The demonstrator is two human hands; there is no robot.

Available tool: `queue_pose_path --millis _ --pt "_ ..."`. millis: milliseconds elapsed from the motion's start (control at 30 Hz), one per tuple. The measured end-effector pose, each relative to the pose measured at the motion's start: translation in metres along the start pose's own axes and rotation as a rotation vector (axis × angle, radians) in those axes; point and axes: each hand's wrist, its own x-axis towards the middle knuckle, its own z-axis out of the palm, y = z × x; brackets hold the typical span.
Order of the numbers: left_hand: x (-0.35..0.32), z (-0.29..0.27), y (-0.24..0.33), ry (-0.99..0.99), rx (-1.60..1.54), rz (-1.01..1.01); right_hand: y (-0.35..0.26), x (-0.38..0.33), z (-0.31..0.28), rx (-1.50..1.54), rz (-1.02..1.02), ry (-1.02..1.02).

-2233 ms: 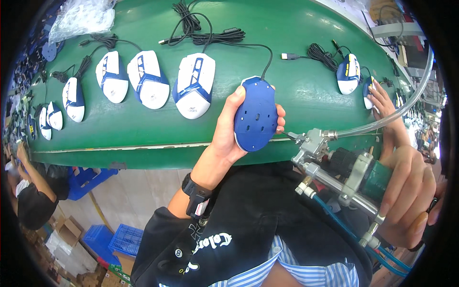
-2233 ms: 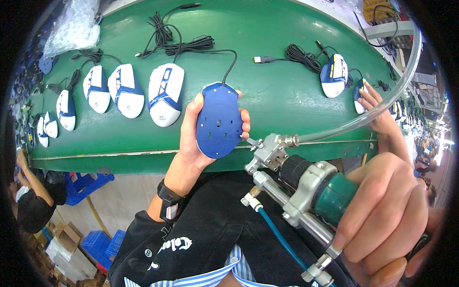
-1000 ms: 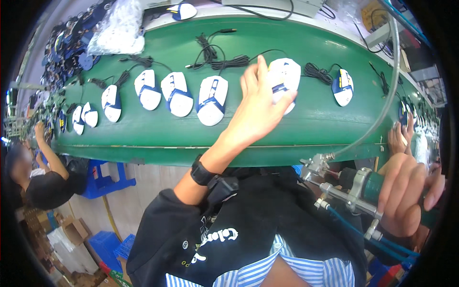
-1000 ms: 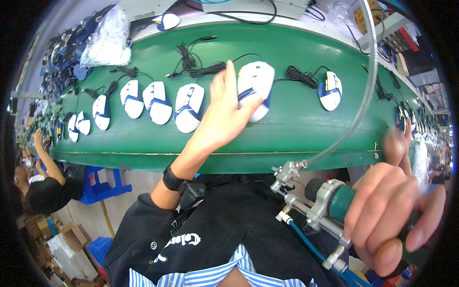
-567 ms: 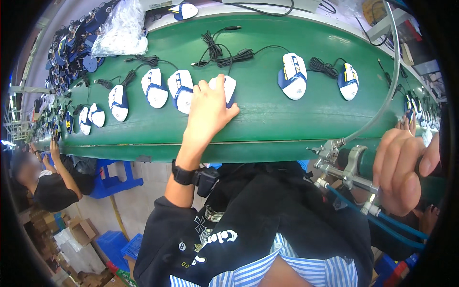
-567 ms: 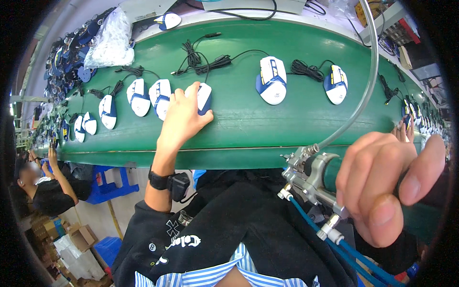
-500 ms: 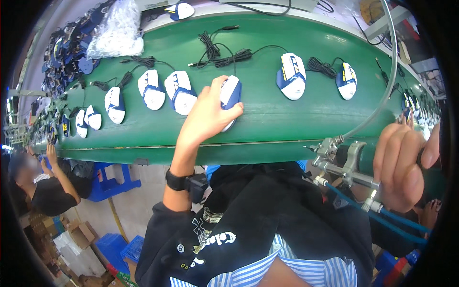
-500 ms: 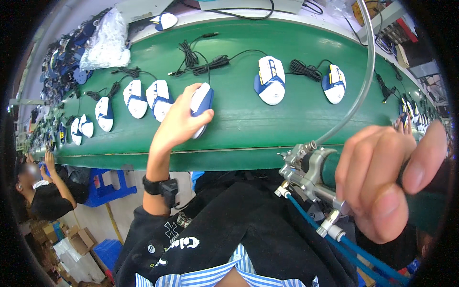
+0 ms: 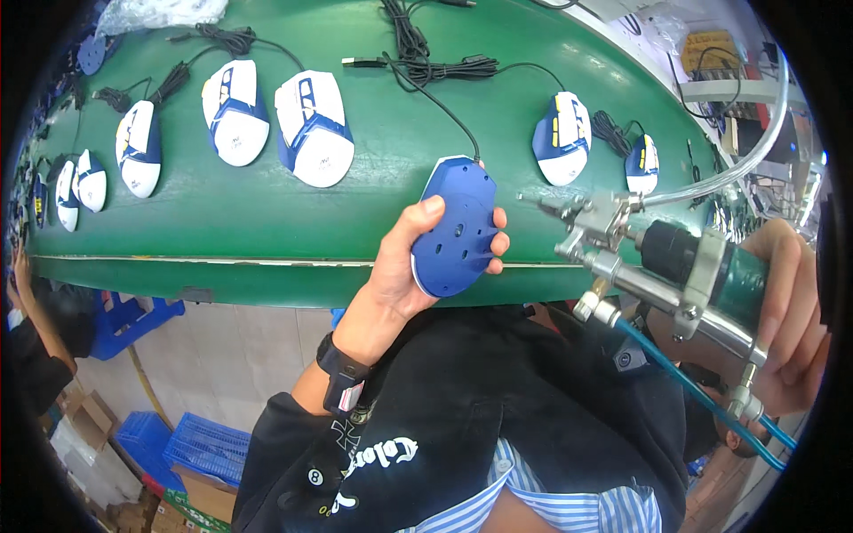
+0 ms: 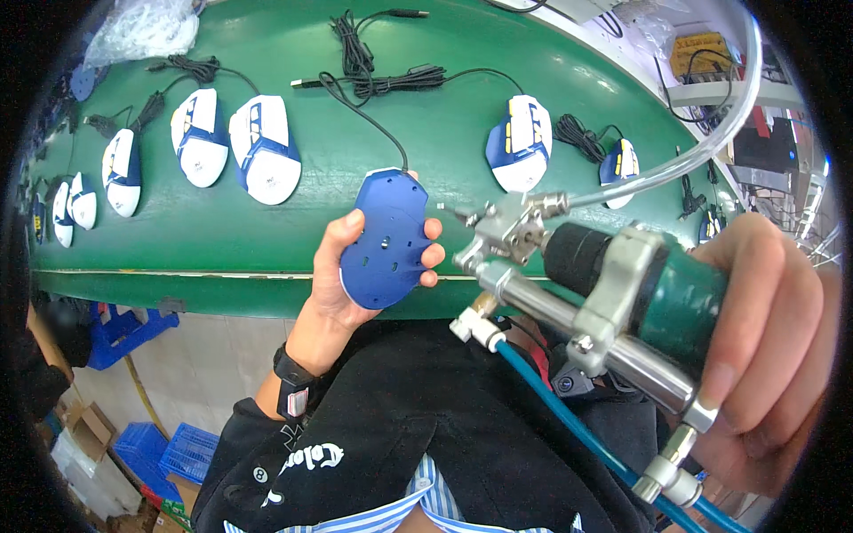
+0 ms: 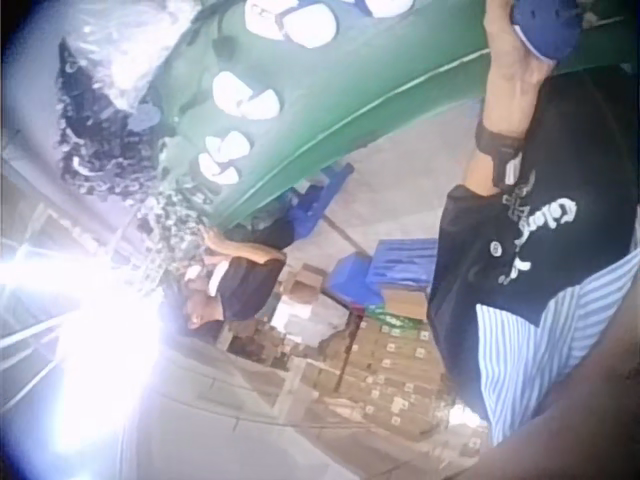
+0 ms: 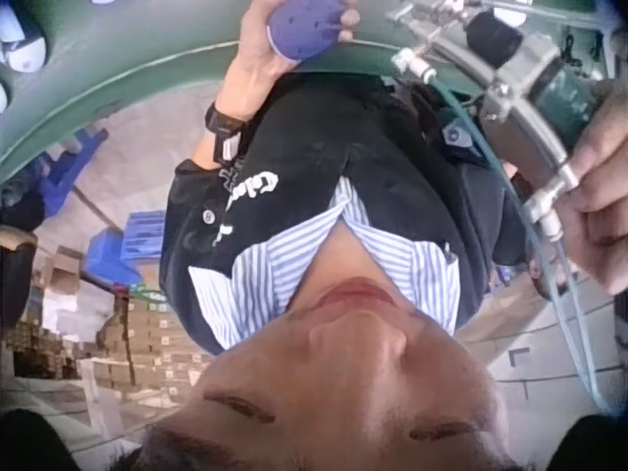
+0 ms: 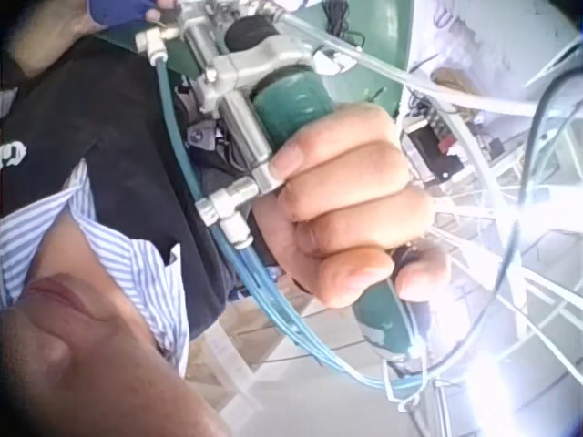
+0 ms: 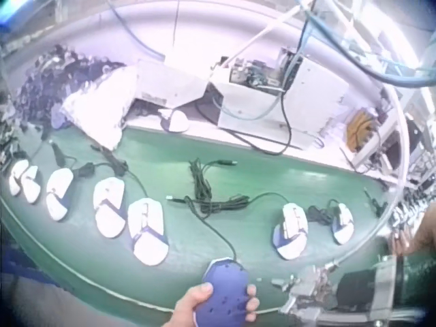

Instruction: The worker uses a pneumatic screwdriver to fasten parts of computer mice on an assembly line.

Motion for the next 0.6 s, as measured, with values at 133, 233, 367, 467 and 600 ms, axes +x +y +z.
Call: queue_pose_path --millis 133,233,367,467,600 --pt "0.007 -0.003 0.001 -0.093 -0.065 -0.021 0.017 0.014 -0.008 0.007 -0.156 -0.069" --pt "0.004 -0.006 0.002 -0.088 -0.081 -0.035 0.029 0.001 0.017 -0.047 -0.094 0.221" --pt "0.003 -0.003 0.004 -0.090 -0.132 -0.065 0.018 -0.017 -0.002 0.000 -0.075 0.150" --pt "0.004 0.000 0.006 -0.086 -0.142 -0.081 0.024 -0.009 0.006 0.024 -0.064 0.107" --pt "-0.003 -0.001 0.008 0.018 0.109 -0.085 0.061 0.045 0.055 -0.097 0.205 0.177"
